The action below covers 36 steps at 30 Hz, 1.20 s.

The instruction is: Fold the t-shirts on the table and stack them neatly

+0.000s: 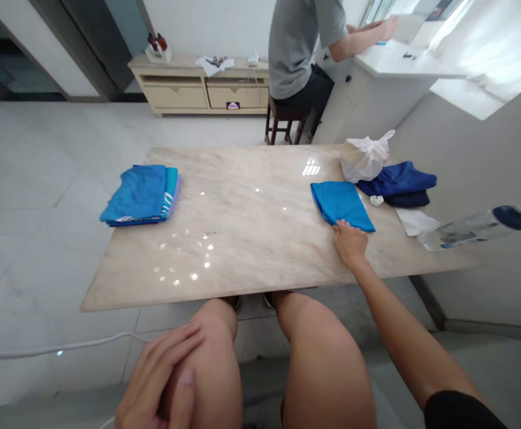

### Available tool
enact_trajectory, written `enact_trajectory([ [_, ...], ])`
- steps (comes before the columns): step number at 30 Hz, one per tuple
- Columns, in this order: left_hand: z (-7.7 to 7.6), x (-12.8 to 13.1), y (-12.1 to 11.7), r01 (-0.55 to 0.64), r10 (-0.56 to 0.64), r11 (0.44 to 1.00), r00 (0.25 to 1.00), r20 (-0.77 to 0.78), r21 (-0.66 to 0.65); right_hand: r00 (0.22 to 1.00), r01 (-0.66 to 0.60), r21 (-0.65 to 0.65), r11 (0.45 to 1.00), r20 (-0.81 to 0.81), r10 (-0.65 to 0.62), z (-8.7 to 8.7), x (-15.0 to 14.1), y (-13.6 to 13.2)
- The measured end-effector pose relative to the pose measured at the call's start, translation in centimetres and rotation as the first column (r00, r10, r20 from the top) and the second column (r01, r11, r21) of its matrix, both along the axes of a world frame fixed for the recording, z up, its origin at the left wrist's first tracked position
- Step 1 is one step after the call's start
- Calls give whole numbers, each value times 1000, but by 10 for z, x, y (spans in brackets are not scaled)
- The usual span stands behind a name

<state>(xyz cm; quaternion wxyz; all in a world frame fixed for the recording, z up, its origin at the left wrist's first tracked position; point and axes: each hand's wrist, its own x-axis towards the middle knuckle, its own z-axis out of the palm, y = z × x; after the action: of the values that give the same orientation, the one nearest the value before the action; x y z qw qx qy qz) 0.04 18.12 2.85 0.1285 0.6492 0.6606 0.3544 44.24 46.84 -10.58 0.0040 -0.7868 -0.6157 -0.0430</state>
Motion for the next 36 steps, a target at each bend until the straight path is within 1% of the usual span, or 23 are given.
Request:
enact_trajectory([
  [3,11,7,-9,139,-123,976,987,-101,165,997,-83,-51,995,-10,83,6,-30,-29],
  [5,15,11,-20,282,-235,921,953,-194,268,986,-163,-76,984,-33,161,13,-56,-49],
  [7,19,16,-32,377,-305,876,916,-263,300,966,-254,-104,962,-74,247,21,-83,-70],
  [9,19,20,-41,376,-292,876,912,-290,302,941,-330,-145,933,-130,313,32,-105,-89],
  [11,18,22,-45,327,-238,893,926,-294,310,914,-392,-181,902,-184,360,46,-119,-102],
  [14,16,20,-42,285,-201,919,933,-298,273,875,-466,-196,862,-247,417,78,-129,-105],
  [16,19,19,-37,297,-229,937,920,-318,186,855,-494,-178,851,-276,439,105,-135,-98],
  [18,24,22,-30,304,-255,948,903,-346,92,847,-496,-130,859,-289,445,133,-146,-88],
  [20,31,29,-18,292,-254,956,885,-390,39,844,-476,-46,879,-307,441,159,-165,-75],
  [21,33,34,-10,281,-246,959,879,-410,28,837,-454,20,891,-332,434,171,-176,-69],
  [22,35,39,1,272,-239,962,877,-416,20,819,-404,129,906,-391,421,181,-188,-62],
  [24,40,51,31,241,-224,970,910,-350,6,753,-255,336,907,-519,404,199,-211,-50],
  [25,42,57,50,212,-205,977,943,-262,-3,705,-159,425,891,-583,404,206,-220,-45],
  [27,50,66,96,117,-116,992,993,30,-47,604,28,535,845,-682,412,214,-235,-37],
  [28,54,69,120,67,-44,993,975,217,-101,555,105,559,822,-719,419,215,-239,-36],
  [29,59,71,144,35,39,984,913,405,-174,510,158,567,808,-748,425,215,-242,-35],
  [30,63,71,166,33,117,969,813,571,-245,472,178,560,809,-770,430,214,-243,-35],
  [31,66,71,186,50,185,952,695,695,-303,439,158,540,827,-788,431,211,-244,-37],
  [32,67,69,204,78,235,937,584,777,-342,416,98,513,853,-799,434,208,-245,-38],
  [33,65,67,218,108,262,927,496,828,-358,405,9,482,876,-803,437,204,-245,-41],
  [34,62,65,230,133,270,923,441,856,-360,408,-95,446,890,-798,444,201,-246,-43],
  [35,57,63,240,146,269,923,416,869,-356,421,-202,406,891,-785,454,198,-247,-46],
  [36,50,60,247,153,259,925,413,873,-347,438,-300,367,881,-767,469,195,-248,-48],
])
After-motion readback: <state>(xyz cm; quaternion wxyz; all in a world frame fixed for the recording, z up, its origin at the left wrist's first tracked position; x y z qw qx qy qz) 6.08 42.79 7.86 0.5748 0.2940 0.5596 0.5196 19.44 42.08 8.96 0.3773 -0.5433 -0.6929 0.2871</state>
